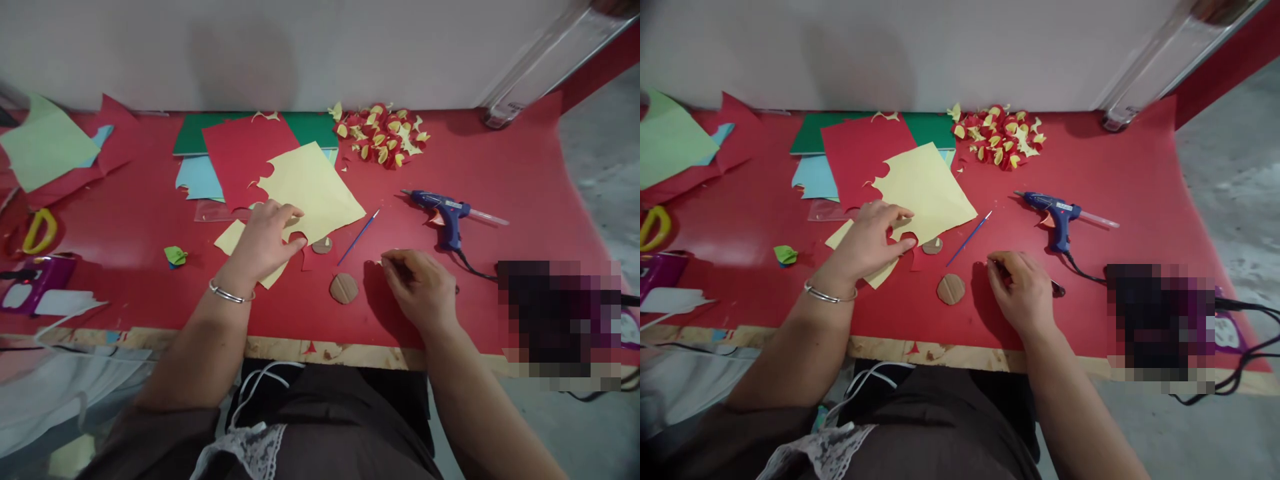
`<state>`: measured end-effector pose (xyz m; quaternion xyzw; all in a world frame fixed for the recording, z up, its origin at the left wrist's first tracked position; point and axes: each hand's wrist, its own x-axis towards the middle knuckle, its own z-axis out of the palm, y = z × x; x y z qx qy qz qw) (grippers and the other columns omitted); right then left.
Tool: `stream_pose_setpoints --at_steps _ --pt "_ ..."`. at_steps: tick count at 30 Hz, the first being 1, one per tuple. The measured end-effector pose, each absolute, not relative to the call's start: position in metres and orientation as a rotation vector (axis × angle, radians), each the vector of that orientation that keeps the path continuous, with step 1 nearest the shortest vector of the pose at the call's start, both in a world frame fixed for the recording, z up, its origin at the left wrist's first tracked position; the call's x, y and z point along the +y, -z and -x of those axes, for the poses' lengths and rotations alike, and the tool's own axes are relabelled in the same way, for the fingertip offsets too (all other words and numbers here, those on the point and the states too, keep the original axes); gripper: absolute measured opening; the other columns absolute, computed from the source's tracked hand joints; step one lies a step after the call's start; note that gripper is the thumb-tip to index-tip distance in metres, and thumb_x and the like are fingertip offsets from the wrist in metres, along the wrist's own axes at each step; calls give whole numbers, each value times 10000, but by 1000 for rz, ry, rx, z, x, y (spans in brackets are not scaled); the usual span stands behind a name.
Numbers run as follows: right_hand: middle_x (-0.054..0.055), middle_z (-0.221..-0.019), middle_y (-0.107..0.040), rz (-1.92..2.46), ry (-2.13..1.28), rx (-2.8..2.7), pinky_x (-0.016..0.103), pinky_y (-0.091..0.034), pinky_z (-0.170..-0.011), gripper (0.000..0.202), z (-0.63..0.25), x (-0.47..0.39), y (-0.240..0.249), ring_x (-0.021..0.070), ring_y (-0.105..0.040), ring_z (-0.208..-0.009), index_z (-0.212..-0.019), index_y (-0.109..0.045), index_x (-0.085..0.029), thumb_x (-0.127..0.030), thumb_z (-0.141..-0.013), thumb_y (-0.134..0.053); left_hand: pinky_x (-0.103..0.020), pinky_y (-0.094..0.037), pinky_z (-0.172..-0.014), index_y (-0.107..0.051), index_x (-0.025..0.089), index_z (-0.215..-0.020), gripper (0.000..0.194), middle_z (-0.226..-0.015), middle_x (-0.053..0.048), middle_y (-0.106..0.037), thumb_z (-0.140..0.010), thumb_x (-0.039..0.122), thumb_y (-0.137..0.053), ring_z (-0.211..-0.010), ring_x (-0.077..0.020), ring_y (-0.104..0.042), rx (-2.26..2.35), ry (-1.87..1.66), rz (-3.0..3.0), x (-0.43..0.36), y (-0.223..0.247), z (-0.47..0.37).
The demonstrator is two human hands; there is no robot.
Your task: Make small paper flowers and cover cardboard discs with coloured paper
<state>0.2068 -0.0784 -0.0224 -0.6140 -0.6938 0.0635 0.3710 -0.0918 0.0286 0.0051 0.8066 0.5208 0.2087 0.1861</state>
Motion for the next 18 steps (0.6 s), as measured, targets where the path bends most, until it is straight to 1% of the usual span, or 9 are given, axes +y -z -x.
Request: stream_pose_setpoints --at_steps 2,4,9,11,15,16,18 --pt "63 -858 -791 1560 -183 -1800 325 -532 -636 141 -203 -76 20 211 -719 -729 -942 -753 -228 -300 -992 -643 -546 -553 -1057 -680 243 -1271 401 -1235 -117 -613 -899 312 -812 -1218 -353 -594 1485 -501 -2225 29 -1 85" --pt "64 -853 -780 1554 -206 -1826 329 -522 -634 153 -200 -69 15 209 -705 -721 -941 -750 -226 -303 -994 -628 -547 -553 -1079 -649 237 -1314 436 -1285 -119 -576 -917 345 -794 -1268 -354 -582 1515 -444 -2169 31 1 84" --pt "92 -836 -758 1587 -240 -1891 370 -511 -713 163 -194 -23 1 238 -687 -767 -940 -738 -201 -305 -977 -617 -543 -532 -1128 -623 229 -1345 472 -1314 -121 -547 -928 383 -781 -1333 -352 -556 1529 -446 -2151 36 2 86" --pt "113 -895 -778 1646 -245 -1880 396 -511 -760 156 -191 4 0 270 -703 -847 -979 -734 -191 -313 -959 -638 -545 -536 -1122 -621 221 -1355 486 -1310 -124 -551 -925 376 -785 -1330 -354 -560 1529 -452 -2148 36 3 86" --pt "129 -966 -807 1774 -347 -1838 429 -517 -776 245 -185 48 10 285 -696 -842 -1069 -735 -174 -377 -939 -695 -540 -548 -1108 -611 222 -1359 488 -1309 -125 -559 -922 343 -791 -1330 -351 -573 1522 -465 -2129 34 2 85" --pt "129 -962 -806 1791 -363 -1826 429 -516 -768 243 -183 56 13 286 -695 -841 -1067 -737 -176 -374 -932 -698 -537 -555 -1096 -609 226 -1357 483 -1312 -126 -558 -922 336 -789 -1333 -351 -572 1516 -466 -2125 34 1 85" --pt "117 -893 -786 1792 -390 -1812 421 -511 -732 208 -181 66 18 274 -677 -798 -994 -739 -191 -369 -887 -737 -530 -574 -1058 -601 228 -1369 495 -1330 -134 -549 -921 328 -788 -1349 -360 -558 1510 -466 -2118 34 1 85"
